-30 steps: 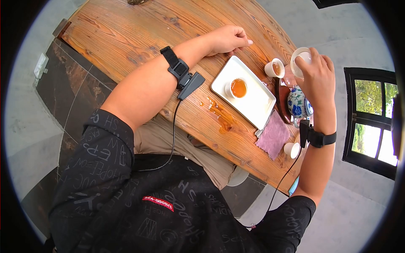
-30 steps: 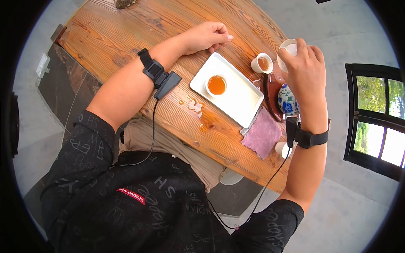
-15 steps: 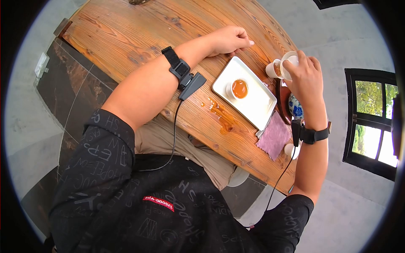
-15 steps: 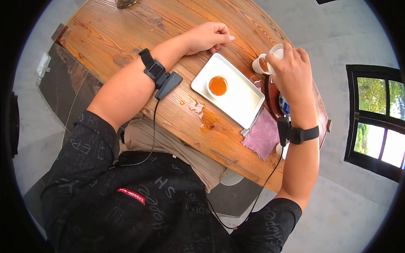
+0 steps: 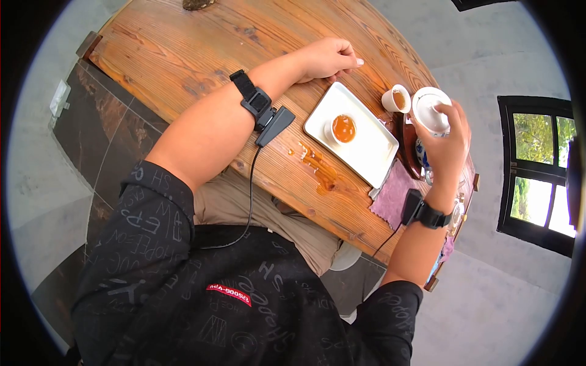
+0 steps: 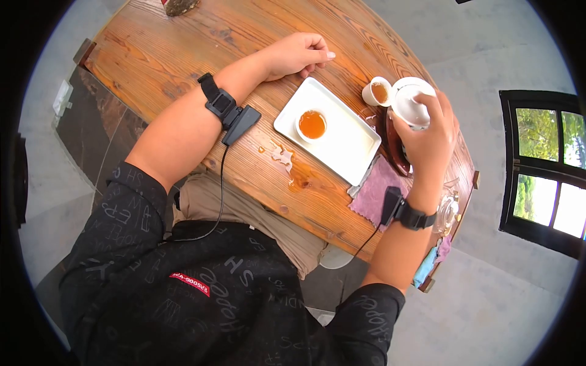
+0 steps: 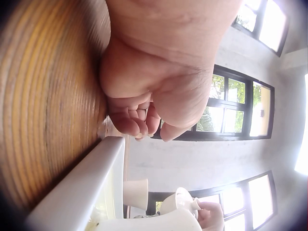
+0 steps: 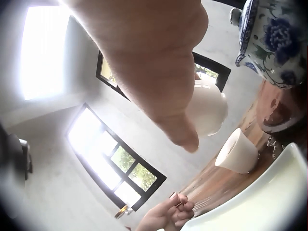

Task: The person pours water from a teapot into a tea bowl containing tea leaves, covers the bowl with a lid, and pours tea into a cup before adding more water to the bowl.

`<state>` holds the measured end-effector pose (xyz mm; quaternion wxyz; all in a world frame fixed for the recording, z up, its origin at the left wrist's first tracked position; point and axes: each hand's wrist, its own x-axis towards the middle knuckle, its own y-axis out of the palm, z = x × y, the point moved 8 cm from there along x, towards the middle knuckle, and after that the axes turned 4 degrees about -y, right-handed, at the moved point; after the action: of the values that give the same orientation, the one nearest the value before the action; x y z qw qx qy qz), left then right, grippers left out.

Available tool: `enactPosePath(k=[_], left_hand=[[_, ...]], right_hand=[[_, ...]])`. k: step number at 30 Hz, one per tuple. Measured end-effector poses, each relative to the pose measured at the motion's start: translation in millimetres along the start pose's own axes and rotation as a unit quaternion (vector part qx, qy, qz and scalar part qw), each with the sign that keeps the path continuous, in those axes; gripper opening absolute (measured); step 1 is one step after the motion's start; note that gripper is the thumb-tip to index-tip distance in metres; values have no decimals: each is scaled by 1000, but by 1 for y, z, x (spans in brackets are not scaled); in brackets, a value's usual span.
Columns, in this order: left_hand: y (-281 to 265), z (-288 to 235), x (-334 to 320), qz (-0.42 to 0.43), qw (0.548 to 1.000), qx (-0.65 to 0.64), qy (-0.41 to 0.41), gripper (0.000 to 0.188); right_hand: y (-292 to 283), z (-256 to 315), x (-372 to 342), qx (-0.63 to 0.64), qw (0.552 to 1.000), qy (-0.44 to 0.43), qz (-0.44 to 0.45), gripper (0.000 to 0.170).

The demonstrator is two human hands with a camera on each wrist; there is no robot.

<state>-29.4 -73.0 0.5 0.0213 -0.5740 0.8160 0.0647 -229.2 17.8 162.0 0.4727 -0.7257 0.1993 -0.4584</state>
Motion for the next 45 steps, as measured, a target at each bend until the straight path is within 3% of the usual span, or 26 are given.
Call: enactPosePath(k=[2, 3, 5, 6, 9, 16, 24, 29, 40, 43, 45], left_hand=[[1, 0, 0, 2, 1000, -2, 0, 23], [1, 0, 0, 2, 1000, -4, -5, 22], [1, 3, 1, 4, 1000, -2, -10, 22], [0, 4, 3, 1, 1000, -3, -6, 21], [1, 5, 5, 2, 1000, 9, -10, 21], [7, -2, 2, 5, 1000, 25, -5, 23], [5, 1, 1, 6, 1000, 14, -16, 17], [4, 4, 3, 13, 1000, -4, -25, 16], [5, 3, 1, 12, 999, -12, -31, 15], [5, 3, 2, 15, 999, -13, -32, 15], [5, 4, 1, 17, 999, -21, -30, 15]], right_hand=[[1, -12, -25, 169, 975, 134, -47, 43], [7, -14, -37, 170, 975, 137, -48, 43], [27, -23, -63, 367, 910, 173, -89, 49], [34, -21, -72, 392, 900, 172, -82, 53], [47, -1, -83, 552, 809, 194, -62, 51], [51, 7, -91, 462, 873, 157, -11, 53], [49, 7, -92, 440, 882, 162, -49, 51], [50, 13, -94, 377, 912, 163, -17, 52], [47, 22, -90, 347, 925, 153, -13, 53], [40, 24, -89, 348, 928, 128, -45, 51], [36, 25, -88, 332, 935, 101, -74, 38]])
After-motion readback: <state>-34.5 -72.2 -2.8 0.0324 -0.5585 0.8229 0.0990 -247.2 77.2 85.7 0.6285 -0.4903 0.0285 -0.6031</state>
